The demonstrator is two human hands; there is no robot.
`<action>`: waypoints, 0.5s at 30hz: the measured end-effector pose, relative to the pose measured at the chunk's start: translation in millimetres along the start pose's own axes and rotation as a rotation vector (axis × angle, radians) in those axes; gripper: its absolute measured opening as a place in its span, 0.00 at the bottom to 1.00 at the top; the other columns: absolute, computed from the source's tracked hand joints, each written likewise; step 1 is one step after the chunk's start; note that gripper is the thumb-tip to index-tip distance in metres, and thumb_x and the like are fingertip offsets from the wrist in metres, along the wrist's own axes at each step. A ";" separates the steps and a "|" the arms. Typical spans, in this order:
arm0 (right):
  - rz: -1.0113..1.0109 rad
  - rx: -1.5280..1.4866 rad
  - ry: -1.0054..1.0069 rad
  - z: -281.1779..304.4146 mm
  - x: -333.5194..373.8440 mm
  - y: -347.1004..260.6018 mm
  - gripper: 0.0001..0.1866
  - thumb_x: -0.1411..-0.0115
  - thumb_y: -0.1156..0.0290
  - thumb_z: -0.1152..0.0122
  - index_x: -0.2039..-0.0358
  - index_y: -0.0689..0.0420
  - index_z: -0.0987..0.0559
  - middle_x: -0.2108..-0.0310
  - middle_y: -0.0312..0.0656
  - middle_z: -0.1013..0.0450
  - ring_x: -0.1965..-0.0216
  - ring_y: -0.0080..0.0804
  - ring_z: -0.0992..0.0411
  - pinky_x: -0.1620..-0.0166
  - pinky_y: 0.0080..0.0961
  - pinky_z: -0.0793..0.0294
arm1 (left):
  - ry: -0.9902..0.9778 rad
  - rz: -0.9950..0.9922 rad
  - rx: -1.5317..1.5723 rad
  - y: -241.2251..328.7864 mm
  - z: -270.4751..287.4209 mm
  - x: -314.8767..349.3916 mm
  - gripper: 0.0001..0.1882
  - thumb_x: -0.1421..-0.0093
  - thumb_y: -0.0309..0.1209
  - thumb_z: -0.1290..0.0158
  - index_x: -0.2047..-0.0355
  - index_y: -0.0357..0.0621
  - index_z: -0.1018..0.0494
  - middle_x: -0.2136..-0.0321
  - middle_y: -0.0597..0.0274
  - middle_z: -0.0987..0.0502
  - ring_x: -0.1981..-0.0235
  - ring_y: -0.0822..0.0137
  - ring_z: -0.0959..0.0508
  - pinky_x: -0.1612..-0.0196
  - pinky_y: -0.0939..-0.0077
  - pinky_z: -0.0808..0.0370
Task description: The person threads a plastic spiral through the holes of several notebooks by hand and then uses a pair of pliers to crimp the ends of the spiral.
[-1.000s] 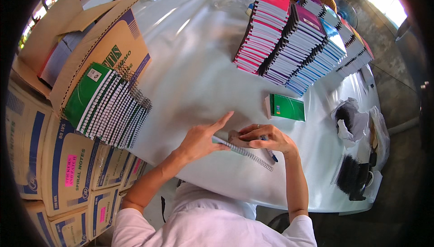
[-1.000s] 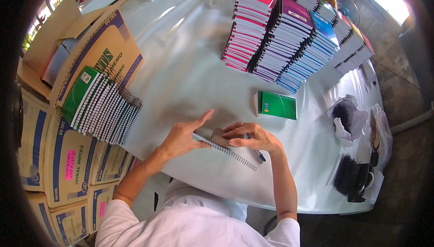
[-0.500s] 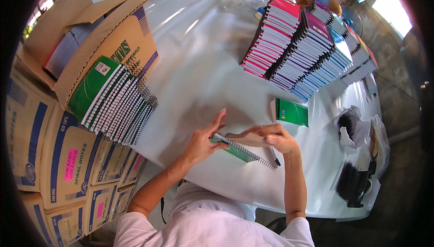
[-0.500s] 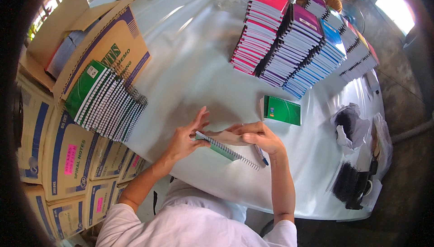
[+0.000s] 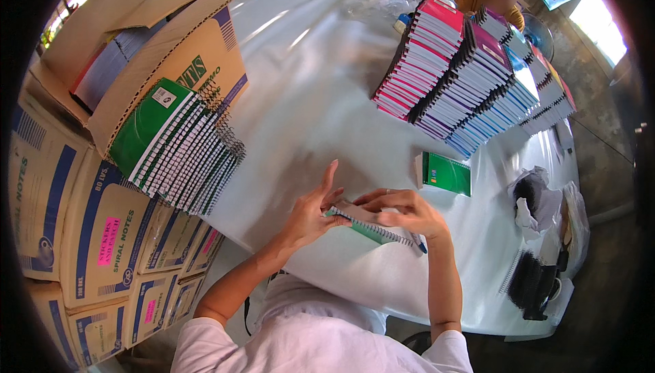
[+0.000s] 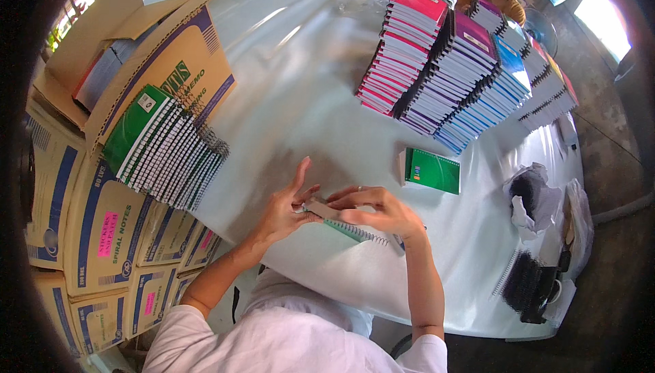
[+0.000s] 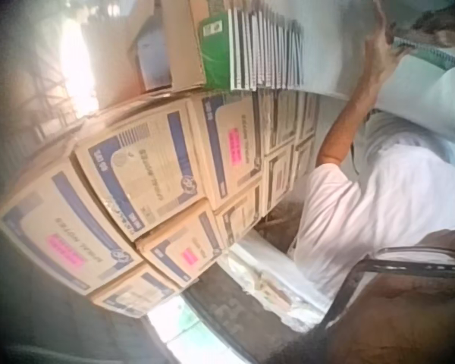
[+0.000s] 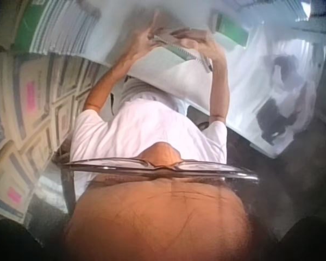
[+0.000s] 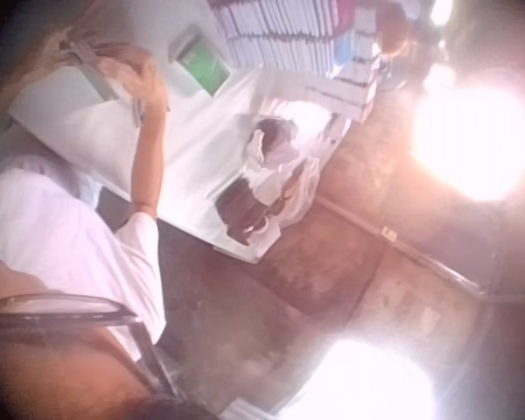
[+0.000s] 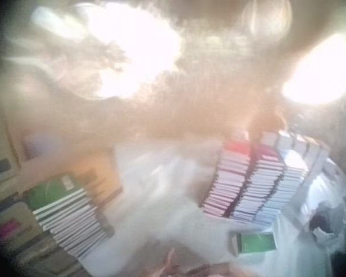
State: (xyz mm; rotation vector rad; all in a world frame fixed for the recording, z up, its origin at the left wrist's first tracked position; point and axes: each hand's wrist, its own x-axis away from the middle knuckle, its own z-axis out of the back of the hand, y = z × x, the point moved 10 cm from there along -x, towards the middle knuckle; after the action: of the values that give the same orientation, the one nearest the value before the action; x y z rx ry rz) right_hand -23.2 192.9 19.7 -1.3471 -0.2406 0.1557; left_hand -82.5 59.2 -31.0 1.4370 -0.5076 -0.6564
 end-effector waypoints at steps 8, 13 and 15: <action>0.005 0.420 0.380 55.8 89.4 -35.0 0.21 0.45 0.58 0.33 0.59 0.62 0.17 0.53 0.52 0.24 0.52 0.43 0.25 0.50 0.33 0.27 | -0.297 -0.112 -0.073 2.5 -18.9 -1.1 0.27 0.40 0.34 0.41 0.40 0.44 0.31 0.39 0.51 0.32 0.38 0.60 0.31 0.39 0.70 0.33; -0.482 0.950 0.712 108.1 202.7 19.0 0.18 0.48 0.66 0.30 0.57 0.56 0.18 0.49 0.48 0.27 0.46 0.45 0.30 0.44 0.37 0.33 | -0.261 -0.225 0.112 23.6 -15.5 -5.7 0.23 0.36 0.32 0.45 0.40 0.44 0.31 0.39 0.55 0.31 0.36 0.61 0.33 0.37 0.70 0.36; -0.412 1.454 0.778 80.9 188.0 7.3 0.20 0.49 0.68 0.29 0.53 0.52 0.19 0.47 0.45 0.29 0.43 0.45 0.33 0.40 0.39 0.38 | -0.233 -0.269 0.023 25.1 -17.7 -5.3 0.24 0.35 0.32 0.47 0.39 0.45 0.33 0.39 0.56 0.31 0.36 0.61 0.33 0.37 0.69 0.36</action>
State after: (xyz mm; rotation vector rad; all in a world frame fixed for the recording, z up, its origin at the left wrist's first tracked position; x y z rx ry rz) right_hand 137.3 317.6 44.4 0.1648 0.2540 -0.4771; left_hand -71.7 76.1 -7.1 1.4721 -0.5080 -1.0446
